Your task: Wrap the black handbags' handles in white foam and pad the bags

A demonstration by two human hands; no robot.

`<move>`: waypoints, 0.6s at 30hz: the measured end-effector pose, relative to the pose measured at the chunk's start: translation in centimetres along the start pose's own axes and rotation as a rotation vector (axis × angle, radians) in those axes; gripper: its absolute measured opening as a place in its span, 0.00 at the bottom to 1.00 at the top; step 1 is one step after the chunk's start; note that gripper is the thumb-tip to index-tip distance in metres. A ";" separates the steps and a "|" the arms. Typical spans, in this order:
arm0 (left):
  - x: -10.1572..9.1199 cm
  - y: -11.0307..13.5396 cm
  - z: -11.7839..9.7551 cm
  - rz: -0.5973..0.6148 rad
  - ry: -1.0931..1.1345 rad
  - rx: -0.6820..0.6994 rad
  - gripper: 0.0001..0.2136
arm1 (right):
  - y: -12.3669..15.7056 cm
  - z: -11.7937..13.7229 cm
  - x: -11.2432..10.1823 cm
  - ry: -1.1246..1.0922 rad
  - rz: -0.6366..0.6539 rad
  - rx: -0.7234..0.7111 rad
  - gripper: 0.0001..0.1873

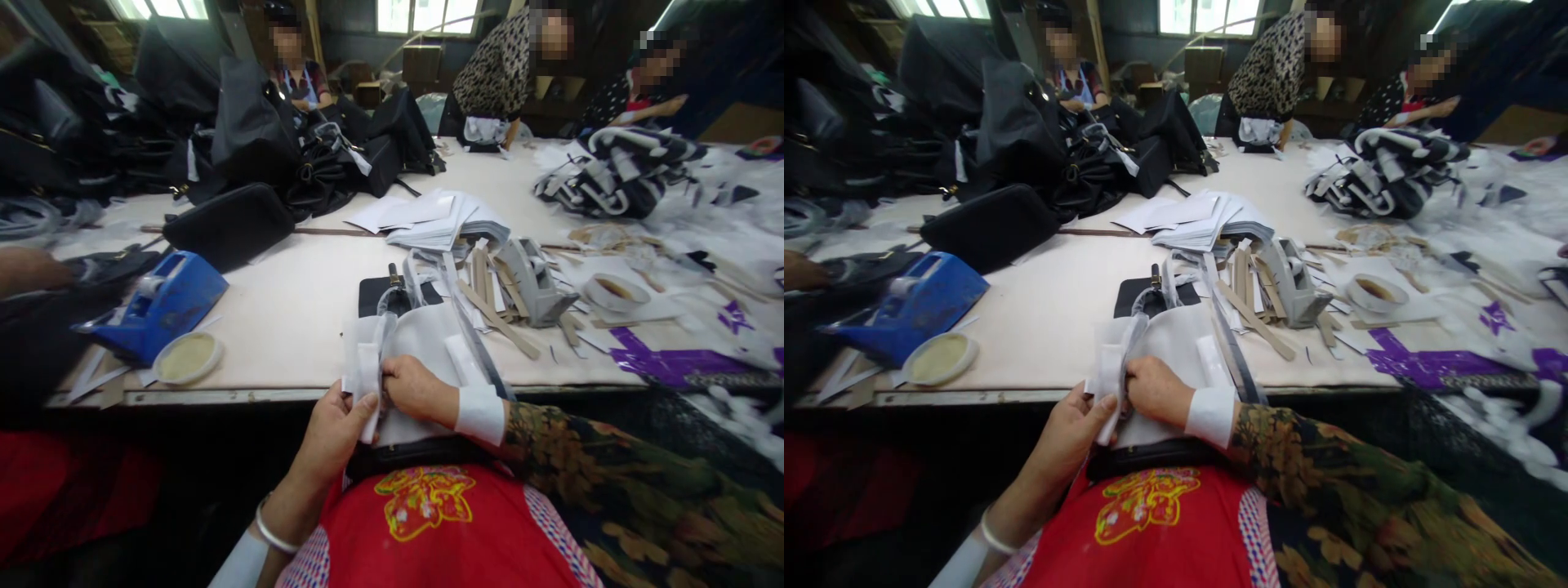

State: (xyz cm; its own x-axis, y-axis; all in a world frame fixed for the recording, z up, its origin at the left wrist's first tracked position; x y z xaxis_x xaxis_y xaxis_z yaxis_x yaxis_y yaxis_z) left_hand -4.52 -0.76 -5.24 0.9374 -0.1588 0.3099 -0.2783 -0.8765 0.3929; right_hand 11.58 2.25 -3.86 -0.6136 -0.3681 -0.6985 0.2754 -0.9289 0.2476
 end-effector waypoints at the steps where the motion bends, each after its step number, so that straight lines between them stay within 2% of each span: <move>1: 0.0 0.0 0.1 -0.018 0.006 0.003 0.23 | 0.1 0.2 0.0 0.006 -0.001 0.003 0.14; 3: 0.1 0.0 0.1 -0.049 0.011 -0.002 0.23 | 0.9 0.6 -0.1 0.089 -0.041 0.001 0.11; 7: 0.2 0.1 -0.1 -0.091 -0.022 -0.033 0.24 | 3.2 1.2 -0.4 0.461 -0.176 -0.092 0.10; 10: 0.4 0.1 -0.3 -0.112 -0.054 -0.046 0.24 | 4.3 1.5 -0.4 0.603 -0.191 -0.171 0.09; 14: 0.8 0.2 -0.7 -0.121 -0.077 -0.049 0.24 | 4.5 1.3 -0.4 0.599 -0.217 -0.210 0.09; 18: 0.8 0.3 -0.7 -0.123 -0.096 -0.050 0.24 | 3.8 0.6 -0.2 0.408 -0.234 -0.150 0.08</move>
State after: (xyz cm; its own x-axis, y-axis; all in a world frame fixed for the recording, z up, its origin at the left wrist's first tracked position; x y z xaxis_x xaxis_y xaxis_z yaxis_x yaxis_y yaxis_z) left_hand -4.04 -0.82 -4.28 0.9801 -0.0967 0.1735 -0.1682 -0.8688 0.4657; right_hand 12.32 -1.23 -2.32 -0.3400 -0.0767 -0.9373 0.2869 -0.9576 -0.0257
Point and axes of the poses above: each hand's wrist, its own y-axis away from the middle knuckle, its own x-axis out of the palm, z = x × y, the point moved 1 cm from there along -y, towards the middle knuckle, and after that the axes turned 10 degrees about y, right-handed, at the moved point
